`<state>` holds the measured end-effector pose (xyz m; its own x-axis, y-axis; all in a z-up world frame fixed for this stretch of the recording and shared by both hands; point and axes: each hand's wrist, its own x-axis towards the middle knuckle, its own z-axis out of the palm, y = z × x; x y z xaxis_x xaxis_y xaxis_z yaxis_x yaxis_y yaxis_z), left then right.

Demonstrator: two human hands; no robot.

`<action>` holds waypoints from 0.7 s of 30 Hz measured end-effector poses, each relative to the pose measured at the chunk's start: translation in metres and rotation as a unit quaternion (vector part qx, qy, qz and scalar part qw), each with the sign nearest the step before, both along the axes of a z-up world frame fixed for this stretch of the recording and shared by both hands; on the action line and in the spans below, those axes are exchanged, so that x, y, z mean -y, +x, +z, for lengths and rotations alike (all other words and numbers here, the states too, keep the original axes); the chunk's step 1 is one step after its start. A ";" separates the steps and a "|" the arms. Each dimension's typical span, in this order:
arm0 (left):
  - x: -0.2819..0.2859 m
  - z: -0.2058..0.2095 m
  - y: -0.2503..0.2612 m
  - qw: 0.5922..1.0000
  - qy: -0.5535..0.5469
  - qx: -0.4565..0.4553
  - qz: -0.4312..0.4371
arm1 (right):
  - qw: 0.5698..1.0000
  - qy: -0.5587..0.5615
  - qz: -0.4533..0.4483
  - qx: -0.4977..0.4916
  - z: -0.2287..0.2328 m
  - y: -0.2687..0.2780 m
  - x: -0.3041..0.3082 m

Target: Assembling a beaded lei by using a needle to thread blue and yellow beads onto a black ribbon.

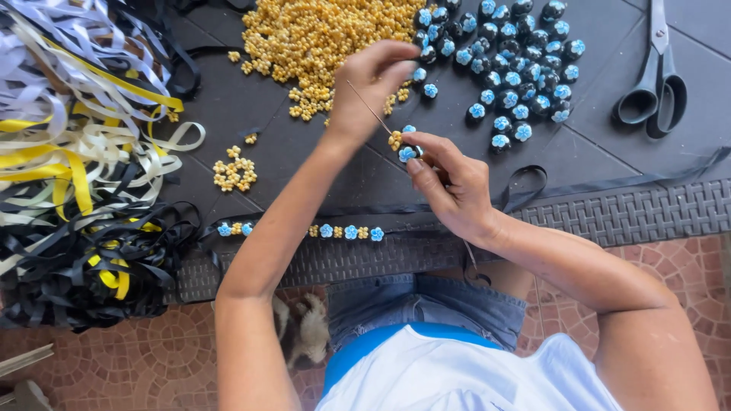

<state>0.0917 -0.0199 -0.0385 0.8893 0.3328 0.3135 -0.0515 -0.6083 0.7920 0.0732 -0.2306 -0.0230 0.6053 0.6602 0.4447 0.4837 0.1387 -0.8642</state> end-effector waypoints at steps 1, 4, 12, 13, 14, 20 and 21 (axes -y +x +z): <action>-0.013 0.006 -0.018 0.984 -0.174 -0.002 -0.024 | 1.000 -0.015 -0.002 -0.017 0.001 0.001 -0.002; -0.039 0.005 -0.054 0.901 -0.434 -0.003 -0.020 | 0.998 -0.044 0.000 -0.040 0.001 0.001 -0.007; -0.045 -0.005 -0.074 0.834 -0.549 0.010 0.063 | 0.996 -0.081 0.007 -0.046 -0.006 0.002 -0.011; -0.045 -0.005 -0.074 0.837 -0.543 0.014 0.061 | 0.996 -0.079 0.008 -0.038 -0.005 0.002 -0.012; -0.044 -0.005 -0.073 0.841 -0.538 0.017 0.059 | 0.997 -0.076 0.009 -0.030 -0.004 0.002 -0.012; -0.043 -0.005 -0.077 0.864 -0.501 0.027 0.045 | 0.996 -0.086 0.015 -0.034 -0.002 0.002 -0.012; -0.041 -0.002 -0.078 0.864 -0.501 0.026 0.045 | 0.996 -0.086 0.014 -0.035 -0.002 0.003 -0.013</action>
